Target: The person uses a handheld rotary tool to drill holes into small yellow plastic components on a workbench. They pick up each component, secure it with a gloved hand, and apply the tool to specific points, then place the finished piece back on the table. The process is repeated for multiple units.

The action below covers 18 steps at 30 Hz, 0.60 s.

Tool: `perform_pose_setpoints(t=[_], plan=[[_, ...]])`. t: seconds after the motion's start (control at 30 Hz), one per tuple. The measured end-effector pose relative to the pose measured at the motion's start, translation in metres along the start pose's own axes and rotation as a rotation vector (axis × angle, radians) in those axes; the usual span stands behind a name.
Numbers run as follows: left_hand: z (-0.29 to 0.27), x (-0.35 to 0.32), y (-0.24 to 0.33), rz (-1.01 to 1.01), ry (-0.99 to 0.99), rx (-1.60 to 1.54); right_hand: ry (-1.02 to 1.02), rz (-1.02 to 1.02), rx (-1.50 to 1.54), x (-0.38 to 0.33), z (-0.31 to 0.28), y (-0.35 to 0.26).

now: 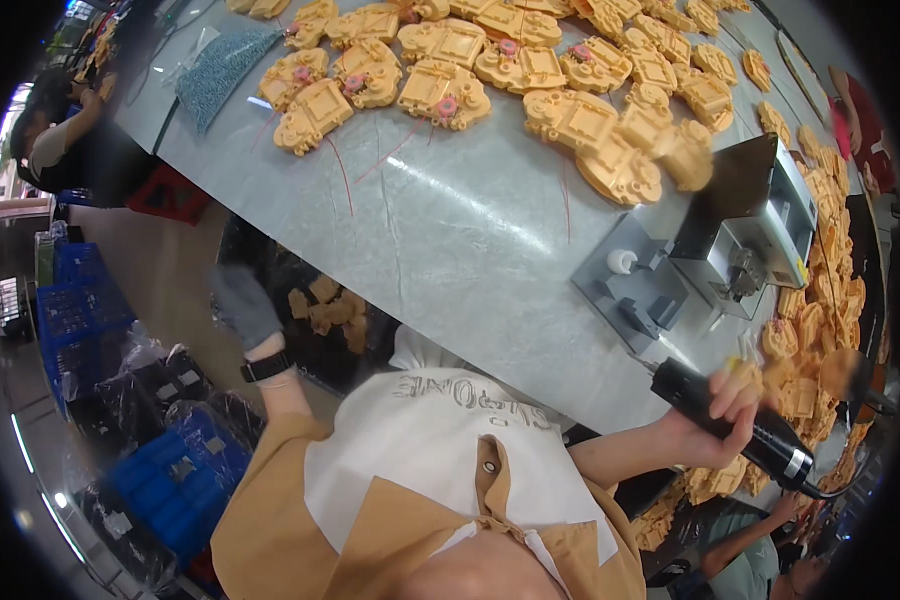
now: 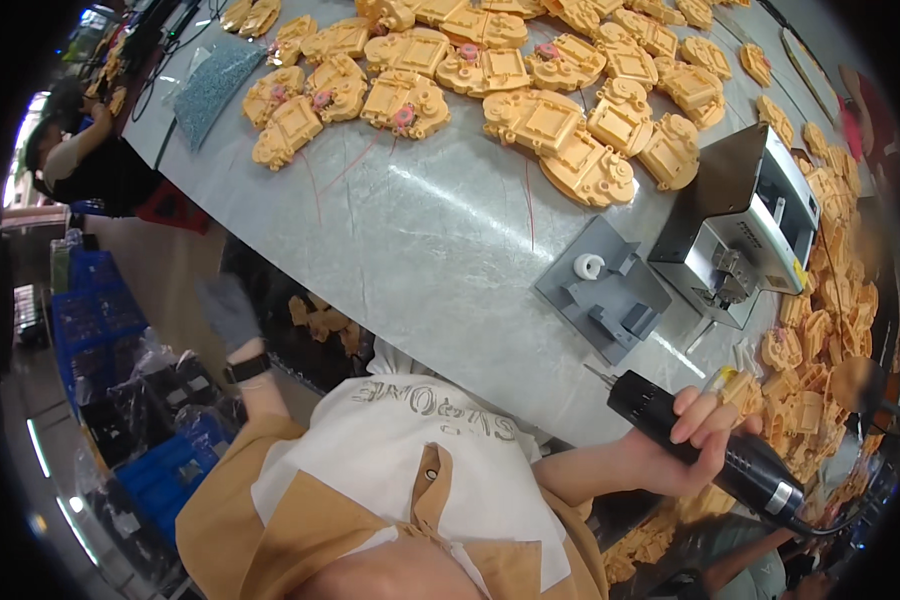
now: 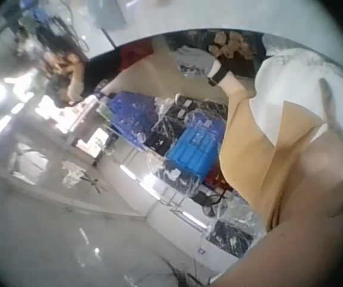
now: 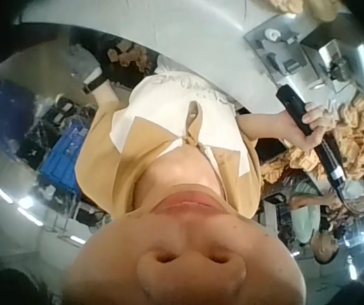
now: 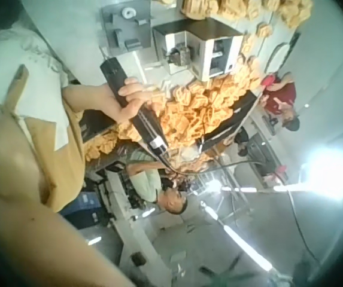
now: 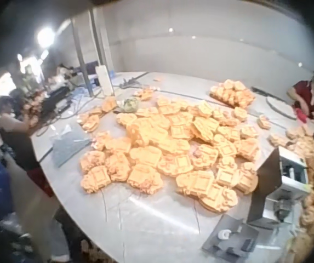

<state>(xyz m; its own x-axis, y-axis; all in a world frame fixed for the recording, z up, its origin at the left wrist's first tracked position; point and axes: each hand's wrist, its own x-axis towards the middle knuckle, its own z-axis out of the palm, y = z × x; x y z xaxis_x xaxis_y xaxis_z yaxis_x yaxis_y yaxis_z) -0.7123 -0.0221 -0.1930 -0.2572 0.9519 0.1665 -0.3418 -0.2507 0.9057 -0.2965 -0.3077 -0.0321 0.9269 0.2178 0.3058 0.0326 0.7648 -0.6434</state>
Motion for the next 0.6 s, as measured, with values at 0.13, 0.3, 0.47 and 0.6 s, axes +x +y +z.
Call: perform_pose_setpoints(t=[0.13,0.3,0.47,0.6], plan=[[0.202,0.03,0.058,0.748,-0.493,1.069,0.092,-0.044,-0.018,-0.003,-0.001,0.002],[0.203,0.074,-0.022,0.668,-0.823,1.335,0.043,-0.097,-0.042,-0.014,-0.011,-0.017],[0.171,0.055,-0.018,0.358,-0.768,1.347,0.191,-0.117,-0.134,-0.019,-0.042,-0.031],[0.199,-0.019,0.014,0.297,-0.91,0.896,0.239,-0.107,-0.129,-0.024,-0.054,-0.041]])
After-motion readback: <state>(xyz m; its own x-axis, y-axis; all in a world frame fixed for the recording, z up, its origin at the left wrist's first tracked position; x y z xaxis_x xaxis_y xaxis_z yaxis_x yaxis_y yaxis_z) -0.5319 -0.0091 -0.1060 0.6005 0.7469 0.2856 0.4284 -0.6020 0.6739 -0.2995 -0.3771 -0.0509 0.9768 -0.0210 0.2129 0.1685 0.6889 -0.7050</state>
